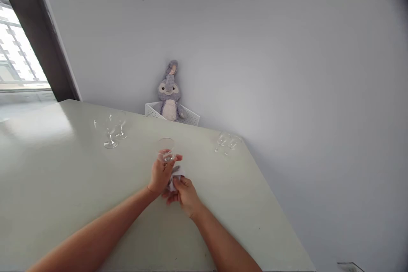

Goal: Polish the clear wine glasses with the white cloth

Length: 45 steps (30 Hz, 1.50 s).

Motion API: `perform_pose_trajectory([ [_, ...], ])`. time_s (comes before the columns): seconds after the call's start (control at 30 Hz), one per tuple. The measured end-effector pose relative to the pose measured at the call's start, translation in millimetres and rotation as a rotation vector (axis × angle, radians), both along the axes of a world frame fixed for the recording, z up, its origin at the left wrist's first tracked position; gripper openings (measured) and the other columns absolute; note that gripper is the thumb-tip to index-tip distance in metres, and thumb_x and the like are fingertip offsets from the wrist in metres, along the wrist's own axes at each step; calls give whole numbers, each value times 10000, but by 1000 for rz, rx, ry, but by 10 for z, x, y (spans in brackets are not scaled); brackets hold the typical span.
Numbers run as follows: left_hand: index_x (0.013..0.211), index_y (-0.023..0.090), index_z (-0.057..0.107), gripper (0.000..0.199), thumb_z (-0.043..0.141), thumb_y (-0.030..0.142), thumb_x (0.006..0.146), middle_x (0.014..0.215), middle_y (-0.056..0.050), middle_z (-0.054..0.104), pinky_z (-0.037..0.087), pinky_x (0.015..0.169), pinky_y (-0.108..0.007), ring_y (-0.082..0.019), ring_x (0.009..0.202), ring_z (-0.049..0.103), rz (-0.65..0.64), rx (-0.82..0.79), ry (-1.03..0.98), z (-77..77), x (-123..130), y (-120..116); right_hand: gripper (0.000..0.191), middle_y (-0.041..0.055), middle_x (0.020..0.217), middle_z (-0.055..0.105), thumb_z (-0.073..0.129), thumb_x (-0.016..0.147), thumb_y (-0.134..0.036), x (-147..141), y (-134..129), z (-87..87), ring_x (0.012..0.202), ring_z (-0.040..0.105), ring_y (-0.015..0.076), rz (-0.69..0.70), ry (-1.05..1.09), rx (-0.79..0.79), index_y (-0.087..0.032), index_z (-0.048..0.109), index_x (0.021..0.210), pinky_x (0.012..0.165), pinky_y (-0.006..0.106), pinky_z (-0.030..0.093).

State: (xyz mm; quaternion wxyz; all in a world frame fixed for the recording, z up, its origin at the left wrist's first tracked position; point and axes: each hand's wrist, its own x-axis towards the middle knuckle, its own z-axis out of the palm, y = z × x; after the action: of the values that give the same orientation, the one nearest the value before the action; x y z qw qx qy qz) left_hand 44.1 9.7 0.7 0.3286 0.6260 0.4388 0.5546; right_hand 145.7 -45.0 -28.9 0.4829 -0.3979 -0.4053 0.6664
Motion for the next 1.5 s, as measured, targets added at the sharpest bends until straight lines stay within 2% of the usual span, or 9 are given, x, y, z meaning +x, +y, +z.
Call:
perform_pose_trajectory([
  [0.13,946,181,536,249,438,371,820,937,-58,660,373,867,-352,-189,987,513,184,85,17,94,-159,184,350,21,750,622,469,777,-505,88,-108,158,503,584,128,204,-507,234,-191,602,859,425,215,405],
  [0.27,986,181,524,302,428,414,820,985,-71,637,411,800,-326,-185,944,541,134,22,5,77,-186,244,143,20,988,620,538,759,-286,305,-156,438,680,577,126,6,-924,588,-232,652,826,621,235,427],
  [0.43,1010,176,550,321,478,409,800,1094,-90,573,383,872,-339,-207,1041,512,-120,4,-39,-18,9,88,287,15,876,568,415,764,-130,466,-23,619,547,477,77,-275,-897,607,-204,609,962,554,213,399],
  [0.57,1142,193,484,401,511,375,786,1244,-98,478,362,932,-349,-222,1114,471,-366,-90,-214,-86,156,-32,212,2,816,510,511,713,-147,368,158,499,536,437,79,-242,-962,637,-194,602,899,534,210,387],
  [0.67,1196,203,441,448,510,368,785,1251,-98,480,354,948,-362,-225,1127,464,-416,-168,-254,-195,191,-11,107,5,785,513,511,703,-122,285,307,315,629,481,106,-243,-1041,678,-184,589,741,601,223,401],
  [0.87,1123,253,509,470,621,374,683,1218,-74,503,353,945,-368,-231,1144,440,-257,-207,-100,-460,169,167,114,27,816,582,520,726,-187,669,811,-10,697,551,130,-446,-1053,428,-177,615,788,684,245,419],
  [1.1,933,226,613,285,579,401,711,1059,-71,588,422,841,-357,-218,881,586,-203,-334,-98,-481,159,214,159,82,860,604,486,706,-223,1342,1332,-224,750,570,177,-661,-1118,242,-148,605,780,705,274,404],
  [1.33,888,222,623,236,562,382,725,1022,-52,599,432,819,-318,-198,893,568,-215,-277,-111,-542,174,241,193,61,773,625,486,679,-247,1490,1563,-269,697,579,176,-724,-1099,187,-153,597,806,636,251,402],
  [1.5,878,216,617,215,541,361,739,995,-49,605,420,821,-317,-195,928,547,-200,-288,-112,-471,169,204,217,70,797,611,498,639,-238,1478,1441,-185,696,567,185,-744,-1074,198,-148,597,809,654,269,404],
])
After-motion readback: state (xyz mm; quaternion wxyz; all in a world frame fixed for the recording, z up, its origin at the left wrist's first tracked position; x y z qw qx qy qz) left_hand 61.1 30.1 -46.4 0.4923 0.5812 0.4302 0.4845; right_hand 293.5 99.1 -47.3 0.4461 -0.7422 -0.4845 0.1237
